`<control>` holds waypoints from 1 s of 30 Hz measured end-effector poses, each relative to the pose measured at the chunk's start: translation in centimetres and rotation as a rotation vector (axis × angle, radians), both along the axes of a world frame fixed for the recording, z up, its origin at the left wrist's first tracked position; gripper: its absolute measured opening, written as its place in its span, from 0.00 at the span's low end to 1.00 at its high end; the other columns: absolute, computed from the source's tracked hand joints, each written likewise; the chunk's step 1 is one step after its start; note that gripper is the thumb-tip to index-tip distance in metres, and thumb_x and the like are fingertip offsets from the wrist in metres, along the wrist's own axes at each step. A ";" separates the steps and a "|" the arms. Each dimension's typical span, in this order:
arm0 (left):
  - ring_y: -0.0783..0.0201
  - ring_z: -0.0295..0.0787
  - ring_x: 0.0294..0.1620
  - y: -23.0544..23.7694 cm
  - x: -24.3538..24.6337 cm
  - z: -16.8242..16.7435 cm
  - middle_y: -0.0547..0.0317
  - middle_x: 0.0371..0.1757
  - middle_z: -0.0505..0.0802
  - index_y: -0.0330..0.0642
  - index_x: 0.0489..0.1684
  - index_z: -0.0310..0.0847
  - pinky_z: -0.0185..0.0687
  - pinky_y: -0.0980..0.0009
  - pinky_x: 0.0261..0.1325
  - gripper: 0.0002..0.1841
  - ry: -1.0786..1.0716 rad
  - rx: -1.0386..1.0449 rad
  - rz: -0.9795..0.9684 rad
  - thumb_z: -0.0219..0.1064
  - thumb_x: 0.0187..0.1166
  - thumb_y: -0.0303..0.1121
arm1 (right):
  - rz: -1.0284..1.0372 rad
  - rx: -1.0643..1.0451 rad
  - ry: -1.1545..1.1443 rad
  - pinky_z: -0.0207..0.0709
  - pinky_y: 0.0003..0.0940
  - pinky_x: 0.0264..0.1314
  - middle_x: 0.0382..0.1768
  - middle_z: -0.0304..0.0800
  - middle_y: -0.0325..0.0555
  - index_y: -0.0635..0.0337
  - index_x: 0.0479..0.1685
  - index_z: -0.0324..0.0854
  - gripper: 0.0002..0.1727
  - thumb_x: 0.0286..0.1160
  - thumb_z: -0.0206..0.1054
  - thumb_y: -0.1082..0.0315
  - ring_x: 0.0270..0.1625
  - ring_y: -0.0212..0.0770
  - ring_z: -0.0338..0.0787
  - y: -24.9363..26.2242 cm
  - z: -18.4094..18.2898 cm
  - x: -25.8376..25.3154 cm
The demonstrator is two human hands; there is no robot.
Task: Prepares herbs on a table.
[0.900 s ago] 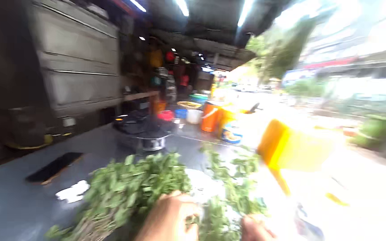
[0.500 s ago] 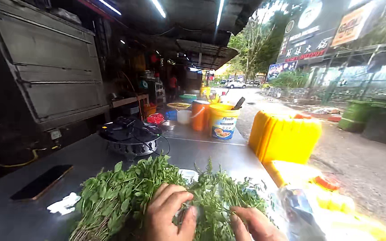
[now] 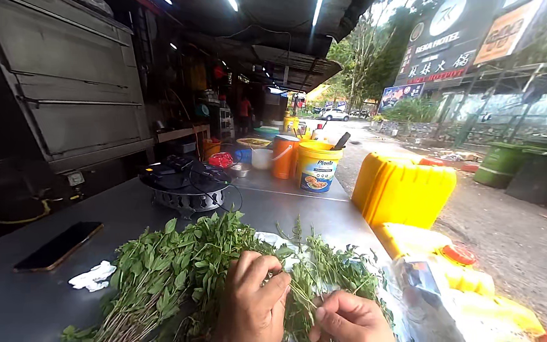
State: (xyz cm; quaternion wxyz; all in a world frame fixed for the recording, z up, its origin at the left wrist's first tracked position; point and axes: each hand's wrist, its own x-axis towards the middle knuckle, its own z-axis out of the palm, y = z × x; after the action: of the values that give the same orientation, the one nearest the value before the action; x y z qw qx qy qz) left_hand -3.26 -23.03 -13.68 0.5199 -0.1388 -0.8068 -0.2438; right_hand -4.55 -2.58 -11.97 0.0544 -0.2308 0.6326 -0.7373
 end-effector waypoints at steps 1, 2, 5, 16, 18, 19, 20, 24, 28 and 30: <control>0.64 0.83 0.58 0.0 0.0 0.0 0.69 0.50 0.92 0.61 0.40 0.94 0.78 0.61 0.57 0.09 0.000 0.015 0.006 0.65 0.81 0.40 | 0.003 0.003 0.009 0.87 0.33 0.28 0.26 0.94 0.48 0.64 0.27 0.89 0.09 0.71 0.66 0.82 0.24 0.38 0.91 -0.1 0.0 0.0; 0.63 0.83 0.61 0.1 0.0 0.0 0.69 0.52 0.92 0.61 0.41 0.93 0.77 0.60 0.59 0.08 0.000 0.036 0.013 0.66 0.81 0.41 | -0.008 0.010 0.021 0.86 0.32 0.27 0.24 0.93 0.47 0.65 0.29 0.90 0.08 0.71 0.66 0.82 0.23 0.36 0.90 -0.1 0.0 0.1; 0.61 0.81 0.66 0.1 0.7 0.7 0.65 0.56 0.90 0.58 0.46 0.92 0.77 0.57 0.67 0.08 0.022 0.130 0.037 0.68 0.78 0.41 | -0.085 0.011 0.062 0.84 0.30 0.26 0.22 0.91 0.43 0.64 0.30 0.91 0.08 0.70 0.68 0.82 0.21 0.33 0.87 -0.4 -0.1 0.2; 0.59 0.92 0.57 1.5 1.2 1.1 0.51 0.61 0.92 0.31 0.63 0.79 0.92 0.65 0.48 0.25 -0.450 0.895 -0.599 0.71 0.64 0.29 | -0.127 -0.019 0.061 0.84 0.28 0.28 0.28 0.92 0.43 0.62 0.29 0.91 0.10 0.69 0.66 0.82 0.25 0.32 0.87 -0.6 0.0 0.3; 0.58 0.93 0.49 1.9 1.1 1.1 0.47 0.50 0.94 0.26 0.61 0.79 0.92 0.64 0.48 0.21 -0.409 1.019 -0.697 0.70 0.68 0.24 | -0.124 -0.022 0.031 0.83 0.28 0.27 0.26 0.92 0.43 0.62 0.29 0.91 0.10 0.70 0.65 0.82 0.24 0.32 0.86 -0.7 0.1 0.4; 0.60 0.93 0.41 2.1 1.1 1.1 0.48 0.43 0.95 0.27 0.54 0.82 0.91 0.66 0.43 0.14 -0.371 1.041 -0.696 0.69 0.71 0.21 | -0.126 -0.028 0.023 0.83 0.28 0.26 0.26 0.92 0.43 0.62 0.29 0.91 0.10 0.70 0.65 0.82 0.23 0.31 0.86 -0.7 0.1 0.4; 0.63 0.93 0.35 2.1 1.1 1.0 0.51 0.37 0.95 0.29 0.47 0.85 0.91 0.68 0.40 0.08 -0.343 1.008 -0.655 0.68 0.73 0.21 | -0.129 -0.035 0.015 0.82 0.27 0.26 0.25 0.91 0.43 0.63 0.28 0.91 0.11 0.70 0.64 0.82 0.23 0.32 0.86 -0.7 0.1 0.4; 0.72 0.88 0.25 1.0 0.8 0.3 0.64 0.26 0.92 0.39 0.34 0.89 0.88 0.75 0.29 0.04 -0.244 0.617 -0.389 0.68 0.77 0.27 | -0.160 -0.038 0.043 0.80 0.28 0.25 0.26 0.91 0.43 0.61 0.25 0.89 0.11 0.69 0.64 0.82 0.22 0.32 0.84 -0.6 0.0 0.3; 0.79 0.81 0.23 0.5 0.7 0.2 0.68 0.25 0.88 0.45 0.27 0.88 0.81 0.80 0.26 0.08 -0.129 0.268 0.016 0.64 0.73 0.32 | -0.236 0.034 0.293 0.79 0.27 0.27 0.27 0.88 0.40 0.58 0.20 0.86 0.11 0.66 0.65 0.80 0.26 0.31 0.84 -0.8 -0.8 0.1; 0.80 0.77 0.19 -0.1 0.6 0.4 0.71 0.21 0.85 0.47 0.25 0.87 0.77 0.80 0.21 0.07 -0.115 0.278 0.106 0.63 0.70 0.33 | -0.302 0.057 0.410 0.78 0.26 0.28 0.26 0.87 0.38 0.57 0.17 0.85 0.11 0.64 0.66 0.78 0.28 0.30 0.84 -0.8 -1.0 -0.1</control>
State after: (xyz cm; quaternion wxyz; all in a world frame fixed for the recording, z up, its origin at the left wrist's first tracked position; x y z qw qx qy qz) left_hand -2.66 -23.10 -13.24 0.4990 -0.0086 -0.8000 -0.3330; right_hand -4.62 -3.34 -13.00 -0.1791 -0.2767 0.6783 -0.6567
